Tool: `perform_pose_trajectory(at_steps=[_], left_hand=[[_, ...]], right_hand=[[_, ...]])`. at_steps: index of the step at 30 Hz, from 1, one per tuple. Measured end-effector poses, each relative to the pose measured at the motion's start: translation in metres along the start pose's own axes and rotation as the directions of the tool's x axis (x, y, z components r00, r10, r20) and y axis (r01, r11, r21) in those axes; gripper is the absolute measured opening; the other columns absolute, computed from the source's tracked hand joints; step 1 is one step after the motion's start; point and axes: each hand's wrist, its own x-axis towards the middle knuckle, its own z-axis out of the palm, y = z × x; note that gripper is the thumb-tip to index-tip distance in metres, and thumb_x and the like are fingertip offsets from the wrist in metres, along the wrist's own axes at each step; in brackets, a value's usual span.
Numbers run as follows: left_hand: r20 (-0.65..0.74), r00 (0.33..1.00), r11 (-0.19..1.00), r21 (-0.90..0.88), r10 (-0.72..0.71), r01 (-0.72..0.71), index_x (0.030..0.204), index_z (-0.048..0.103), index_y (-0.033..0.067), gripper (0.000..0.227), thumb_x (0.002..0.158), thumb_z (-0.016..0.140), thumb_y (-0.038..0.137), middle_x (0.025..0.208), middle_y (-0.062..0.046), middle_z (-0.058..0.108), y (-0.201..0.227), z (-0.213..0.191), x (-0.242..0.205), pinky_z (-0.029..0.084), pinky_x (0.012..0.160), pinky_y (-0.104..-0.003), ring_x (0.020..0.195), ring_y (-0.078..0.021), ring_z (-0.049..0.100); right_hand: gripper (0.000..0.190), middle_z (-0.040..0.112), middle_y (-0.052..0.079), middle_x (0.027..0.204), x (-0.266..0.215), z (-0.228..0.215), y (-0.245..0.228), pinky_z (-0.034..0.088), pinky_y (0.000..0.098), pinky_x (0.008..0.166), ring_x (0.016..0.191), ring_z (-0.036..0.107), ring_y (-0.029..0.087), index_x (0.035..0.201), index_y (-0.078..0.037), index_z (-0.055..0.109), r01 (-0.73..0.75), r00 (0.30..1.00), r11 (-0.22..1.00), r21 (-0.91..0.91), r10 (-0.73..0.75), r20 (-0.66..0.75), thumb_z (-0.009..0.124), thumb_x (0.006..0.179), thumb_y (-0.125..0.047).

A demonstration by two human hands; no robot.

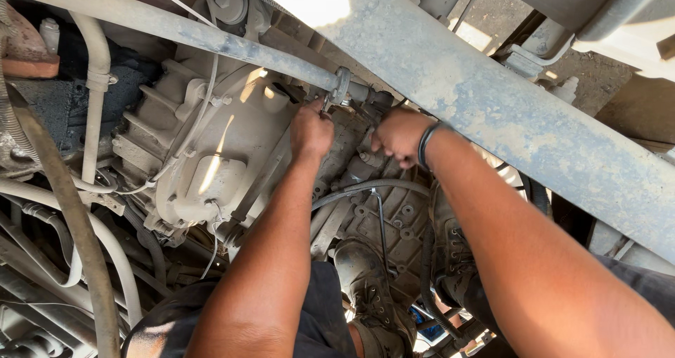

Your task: The person uses two wrenches to loosen and remove a bolt from a pipe fitting on the vehicle's undercarriage. They then insert a new bolt and tighten it by hand and with the wrenches.

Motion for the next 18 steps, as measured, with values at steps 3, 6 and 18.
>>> perform_pose_trajectory(at_steps=[3, 6, 18], left_hand=[[0.033, 0.997, 0.997, 0.033, -0.074, 0.073, 0.129, 0.069, 0.0114, 0.047, 0.082, 0.064, 0.007, 0.124, -0.018, 0.069, -0.003, 0.001, 0.003, 0.051, 0.099, -0.040, 0.112, -0.0328, 0.068], [0.098, 0.991, 0.996, -0.021, -0.086, 0.089, 0.131, 0.069, 0.0120, 0.043, 0.089, 0.064, 0.011, 0.118, -0.019, 0.072, -0.009, 0.004, 0.006, 0.053, 0.096, -0.038, 0.109, -0.0312, 0.071], [0.273, 0.946, 0.751, -0.586, -0.172, 0.305, 0.137, 0.063, 0.0070, 0.044, 0.095, 0.055, -0.004, 0.115, -0.006, 0.078, -0.029, 0.015, 0.018, 0.054, 0.066, -0.023, 0.077, -0.0090, 0.064]], right_hand=[[0.024, 0.065, 0.004, 0.082, -0.010, 0.021, 0.002, 0.051, 0.0335, 0.046, 0.058, 0.057, 0.018, 0.108, -0.016, 0.078, 0.040, 0.997, 0.999, -0.029, -0.042, -0.070, 0.056, 0.097, -0.017], [0.028, 0.067, 0.011, 0.074, -0.009, 0.039, 0.011, 0.055, 0.0380, 0.043, 0.051, 0.064, 0.022, 0.097, 0.002, 0.075, 0.263, 0.960, 0.940, -0.219, -0.277, -0.036, 0.060, 0.098, -0.023], [0.031, 0.071, 0.019, 0.078, 0.049, 0.080, 0.056, 0.057, 0.0413, 0.063, 0.066, 0.069, 0.032, 0.090, 0.001, 0.070, 0.506, 0.607, 0.493, -0.708, -0.787, -0.115, 0.058, 0.103, -0.024]])
